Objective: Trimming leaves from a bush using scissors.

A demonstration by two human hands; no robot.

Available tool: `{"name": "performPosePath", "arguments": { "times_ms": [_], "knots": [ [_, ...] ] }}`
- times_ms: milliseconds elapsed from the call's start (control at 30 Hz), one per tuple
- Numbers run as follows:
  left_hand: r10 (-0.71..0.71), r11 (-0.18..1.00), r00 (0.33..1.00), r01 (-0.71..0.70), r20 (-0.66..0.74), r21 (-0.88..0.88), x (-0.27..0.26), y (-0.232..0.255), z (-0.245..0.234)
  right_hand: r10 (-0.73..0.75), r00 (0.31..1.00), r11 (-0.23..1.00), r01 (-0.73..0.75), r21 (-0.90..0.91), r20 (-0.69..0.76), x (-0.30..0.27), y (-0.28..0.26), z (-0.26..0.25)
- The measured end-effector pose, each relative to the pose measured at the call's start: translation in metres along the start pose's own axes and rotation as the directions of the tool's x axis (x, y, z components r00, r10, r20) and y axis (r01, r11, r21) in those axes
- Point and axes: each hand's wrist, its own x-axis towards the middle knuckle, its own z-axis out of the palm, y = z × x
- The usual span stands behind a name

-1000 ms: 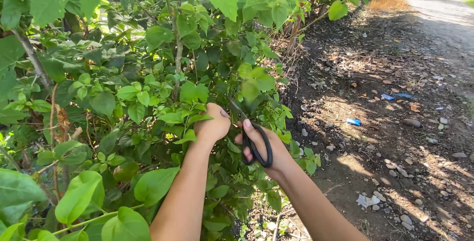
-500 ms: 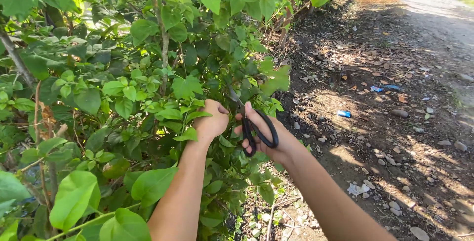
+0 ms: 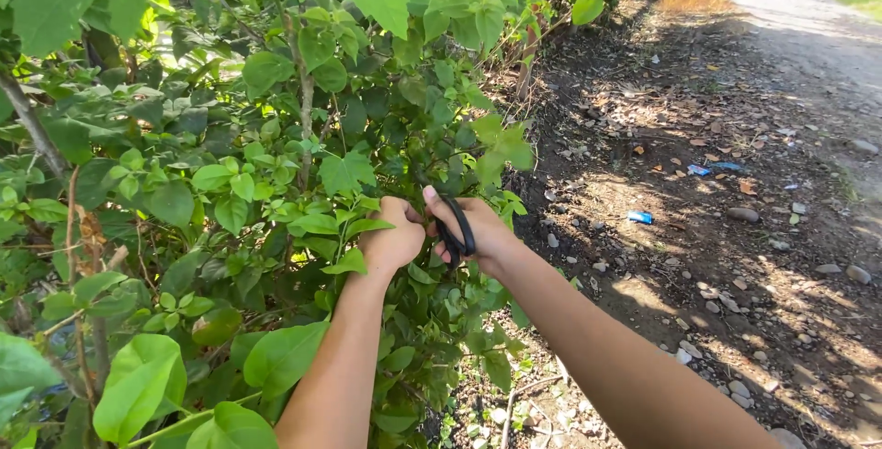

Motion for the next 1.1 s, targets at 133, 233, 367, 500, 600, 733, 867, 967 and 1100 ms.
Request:
{"name": "performPosePath", "arguments": {
  "times_ms": [133,233,367,500,600,733,867,967,1100],
  "knots": [
    [-0.007,1.0,1.0,0.006,0.027,0.031,-0.002,0.0,0.0,-0.029,0.999,1.0,0.03,-0.009,0.015,0.007,0.006,-0.009],
    [0.001,1.0,1.0,-0.001,0.007,0.03,-0.001,-0.005,0.002,-0.062,0.998,0.998,0.062,0.012,0.004,0.005,0.009,-0.009],
    [0.003,1.0,1.0,-0.003,0.004,0.01,0.001,-0.005,0.006,-0.102,0.994,0.995,0.101,-0.017,-0.044,0.006,0.018,-0.01],
    [0.036,0.999,0.999,-0.036,-0.007,0.034,0.002,-0.007,0.003,-0.083,0.995,0.997,0.082,-0.011,-0.054,-0.009,0.023,-0.002],
    [0.057,0.998,0.997,-0.057,-0.054,0.005,0.006,-0.02,0.01,-0.01,0.998,1.0,0.011,0.024,-0.059,-0.017,0.029,-0.002],
    [-0.018,1.0,1.0,0.018,0.01,-0.025,0.003,-0.018,0.006,0.061,0.994,0.998,-0.061,-0.005,-0.095,-0.03,0.03,0.003],
    [0.051,0.998,0.996,-0.054,-0.069,-0.038,0.006,-0.015,0.011,0.001,0.97,1.0,-0.006,-0.022,-0.243,-0.017,0.057,-0.002],
    [0.045,0.996,0.998,-0.049,-0.05,-0.081,0.011,-0.018,0.021,-0.01,0.951,0.98,-0.052,-0.19,-0.309,-0.022,0.058,-0.002],
    [0.053,0.987,0.993,-0.067,-0.102,-0.147,0.022,-0.03,0.031,-0.165,0.903,0.862,-0.064,-0.503,-0.397,-0.032,0.053,0.002]
  ]
}}
